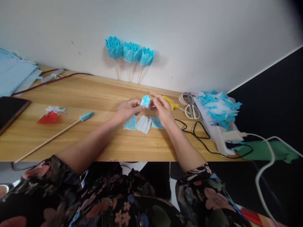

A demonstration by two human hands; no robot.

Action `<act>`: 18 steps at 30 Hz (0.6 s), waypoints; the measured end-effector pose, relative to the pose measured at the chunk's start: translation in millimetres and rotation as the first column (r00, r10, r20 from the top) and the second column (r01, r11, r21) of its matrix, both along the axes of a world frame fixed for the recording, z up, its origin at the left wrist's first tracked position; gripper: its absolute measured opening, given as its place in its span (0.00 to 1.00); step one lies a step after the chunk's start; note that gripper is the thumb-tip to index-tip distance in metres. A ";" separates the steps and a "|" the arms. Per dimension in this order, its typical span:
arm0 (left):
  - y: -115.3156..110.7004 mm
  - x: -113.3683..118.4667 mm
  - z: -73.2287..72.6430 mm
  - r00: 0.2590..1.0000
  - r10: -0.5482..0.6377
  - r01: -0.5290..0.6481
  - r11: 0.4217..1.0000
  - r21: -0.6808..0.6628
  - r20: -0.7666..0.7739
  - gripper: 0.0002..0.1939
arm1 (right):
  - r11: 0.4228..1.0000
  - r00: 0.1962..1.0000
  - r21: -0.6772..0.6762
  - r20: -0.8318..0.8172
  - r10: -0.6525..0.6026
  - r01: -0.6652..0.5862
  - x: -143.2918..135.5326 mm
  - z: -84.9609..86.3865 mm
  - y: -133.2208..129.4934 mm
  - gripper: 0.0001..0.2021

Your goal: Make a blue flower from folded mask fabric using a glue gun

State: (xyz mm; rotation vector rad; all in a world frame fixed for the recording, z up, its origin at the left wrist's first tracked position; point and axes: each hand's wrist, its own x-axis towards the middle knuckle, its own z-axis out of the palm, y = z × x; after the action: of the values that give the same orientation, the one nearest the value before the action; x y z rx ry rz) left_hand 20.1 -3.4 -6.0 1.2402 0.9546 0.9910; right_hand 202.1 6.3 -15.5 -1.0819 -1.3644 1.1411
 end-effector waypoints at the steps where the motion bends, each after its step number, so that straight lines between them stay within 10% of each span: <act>1: -0.1 -0.1 0.6 1.000 0.017 -0.017 1.000 -0.008 0.003 0.11 | 1.000 1.000 -0.002 -0.005 0.023 -0.023 -0.6 0.4 -0.7 0.23; 18: 0.6 -0.1 -0.5 0.999 0.026 -0.025 0.999 -0.034 0.042 0.11 | 0.992 0.993 0.076 0.075 0.095 -0.101 -3.6 -3.1 -0.2 0.25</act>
State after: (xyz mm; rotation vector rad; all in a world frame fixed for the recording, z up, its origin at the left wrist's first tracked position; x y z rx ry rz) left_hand 20.0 -2.8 -6.5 1.1772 0.9527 1.0138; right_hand 198.5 6.1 -18.5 -1.0165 -1.5210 1.1184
